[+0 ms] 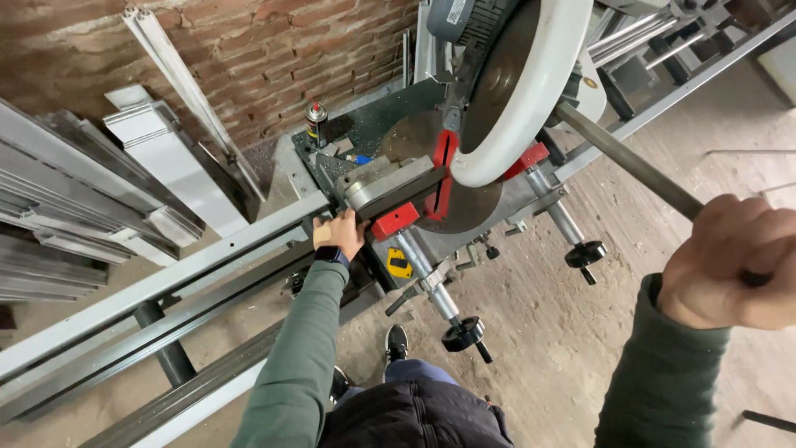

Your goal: Measuring and cutting metal profiles using a miter saw at a fabrication station.

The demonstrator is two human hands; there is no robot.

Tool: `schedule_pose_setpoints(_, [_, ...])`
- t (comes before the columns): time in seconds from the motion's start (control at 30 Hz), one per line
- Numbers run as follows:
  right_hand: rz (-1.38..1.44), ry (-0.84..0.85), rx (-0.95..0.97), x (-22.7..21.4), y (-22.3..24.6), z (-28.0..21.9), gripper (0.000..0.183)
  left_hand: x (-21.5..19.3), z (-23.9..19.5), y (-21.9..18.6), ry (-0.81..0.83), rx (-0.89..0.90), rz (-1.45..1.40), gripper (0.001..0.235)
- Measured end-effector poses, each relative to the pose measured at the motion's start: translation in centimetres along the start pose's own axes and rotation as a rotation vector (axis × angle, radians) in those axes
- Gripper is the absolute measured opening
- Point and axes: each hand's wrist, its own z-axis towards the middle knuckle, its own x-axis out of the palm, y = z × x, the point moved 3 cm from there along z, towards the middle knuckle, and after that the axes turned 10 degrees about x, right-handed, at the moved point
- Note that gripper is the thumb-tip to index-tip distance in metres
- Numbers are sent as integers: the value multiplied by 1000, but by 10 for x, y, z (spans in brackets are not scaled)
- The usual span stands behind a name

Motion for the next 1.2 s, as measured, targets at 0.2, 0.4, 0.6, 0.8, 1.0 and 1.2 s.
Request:
schedule_pose_setpoints(0.2, [100, -34, -80, 27, 27, -24, 31, 2, 3, -1, -13, 13, -10, 35])
schedule_pose_setpoints(0.4, [85, -93, -110, 30, 27, -39, 26, 5, 6, -1, -17, 1, 18, 38])
schedule_pose_setpoints(0.6, [64, -101, -86, 38, 39, -40, 27, -3, 2, -7, -15, -17, 9, 38])
schedule_pose_setpoints(0.8, [157, 31, -40, 2, 7, -71, 31, 5, 5, -7, -14, -19, -37, 39])
schedule_pose_setpoints(1.0, [13, 14, 7, -17, -13, -110, 28, 4, 3, -9, -34, 1, -91, 34])
schedule_pose_setpoints(1.2, [101, -54, 48, -25, -46, -180, 32, -5, 3, -12, 26, -3, -83, 34])
